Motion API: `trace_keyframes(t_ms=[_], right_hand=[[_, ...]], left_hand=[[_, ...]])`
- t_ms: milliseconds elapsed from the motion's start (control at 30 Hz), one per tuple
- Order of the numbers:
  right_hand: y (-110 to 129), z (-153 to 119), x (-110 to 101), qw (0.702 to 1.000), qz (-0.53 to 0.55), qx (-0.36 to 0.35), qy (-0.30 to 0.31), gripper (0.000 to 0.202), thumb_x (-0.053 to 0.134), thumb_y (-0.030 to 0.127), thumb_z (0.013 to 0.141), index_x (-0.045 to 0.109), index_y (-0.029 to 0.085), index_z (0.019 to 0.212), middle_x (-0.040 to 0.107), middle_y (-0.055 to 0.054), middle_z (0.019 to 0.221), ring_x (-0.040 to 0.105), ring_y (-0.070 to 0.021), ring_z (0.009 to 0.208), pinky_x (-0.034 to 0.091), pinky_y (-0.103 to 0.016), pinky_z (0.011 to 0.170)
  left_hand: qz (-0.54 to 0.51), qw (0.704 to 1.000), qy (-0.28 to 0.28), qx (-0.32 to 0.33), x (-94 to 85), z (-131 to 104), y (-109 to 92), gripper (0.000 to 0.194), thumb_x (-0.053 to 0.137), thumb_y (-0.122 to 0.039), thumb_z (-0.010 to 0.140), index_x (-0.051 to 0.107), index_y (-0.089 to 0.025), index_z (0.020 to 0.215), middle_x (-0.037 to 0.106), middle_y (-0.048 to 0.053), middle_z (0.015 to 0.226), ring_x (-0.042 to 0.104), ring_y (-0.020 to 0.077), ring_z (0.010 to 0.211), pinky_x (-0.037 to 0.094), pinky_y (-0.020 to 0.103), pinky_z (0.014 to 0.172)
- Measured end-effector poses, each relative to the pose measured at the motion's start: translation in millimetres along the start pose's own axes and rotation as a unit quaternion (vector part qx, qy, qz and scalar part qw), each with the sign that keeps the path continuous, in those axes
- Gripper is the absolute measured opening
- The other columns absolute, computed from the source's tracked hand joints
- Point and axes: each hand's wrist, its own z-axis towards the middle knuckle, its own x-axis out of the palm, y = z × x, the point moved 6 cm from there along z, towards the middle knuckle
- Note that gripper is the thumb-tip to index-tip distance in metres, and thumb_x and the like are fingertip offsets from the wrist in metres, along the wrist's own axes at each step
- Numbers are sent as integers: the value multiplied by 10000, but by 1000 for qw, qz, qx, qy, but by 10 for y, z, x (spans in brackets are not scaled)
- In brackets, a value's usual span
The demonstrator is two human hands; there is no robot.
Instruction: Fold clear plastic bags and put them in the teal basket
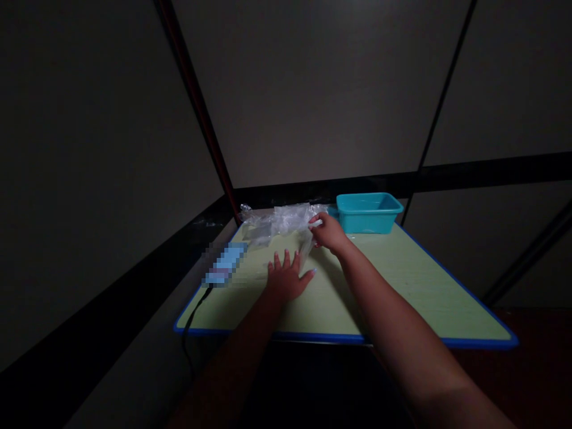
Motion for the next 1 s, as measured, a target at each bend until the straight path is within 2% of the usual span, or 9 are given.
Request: trace_keyframes(t_ms=[133,333,500,667,800,1000], right_hand=[[66,-41,33,999,45,-16,-7,151,502,169,818,486,172,968,516,63,498,512,-97,388,419,-179,413],[191,-139,161,994,89,-64,25,151,496,195,797,493,173,947,532,64,490,512,-99,389,413,-182,436],[182,-150,282,990,122,-65,25,141,496,226,791,477,188,925,548,66,515,522,-103,394,419,-189,433],[187,-167,443,984,151,-87,43,125,500,257,790,457,204,895,543,78,518,521,-99,393,423,-188,434],[196,-187,542,980,161,-95,65,132,506,286,793,441,213,882,535,88,519,528,-94,399,419,-178,426],[188,-192,518,983,148,-93,57,122,493,293,801,439,212,875,529,91,521,488,-79,362,382,-168,389]], left_hand=[[-6,1000,-4,18,11,-10,-113,869,129,-759,775,152,-220,1457,113,128,1522,64,428,1358,153,584,1040],[1,1000,-8,27,-2,-29,-152,915,108,-772,763,113,-183,1463,108,136,1522,75,428,1357,174,582,1030],[18,999,-7,43,-1,-32,-167,888,114,-739,791,209,-148,1446,124,141,1519,75,433,1354,173,585,1029],[12,999,-10,47,2,-36,-182,851,136,-726,799,339,-163,1404,197,111,1509,64,417,1362,131,576,1055],[1,998,-32,55,-14,-44,-198,821,164,-681,827,262,-134,1432,267,132,1482,38,379,1375,74,574,1071],[-2,997,-40,59,-58,-84,-208,743,194,-642,851,229,-195,1442,338,99,1454,53,318,1389,11,570,1078]])
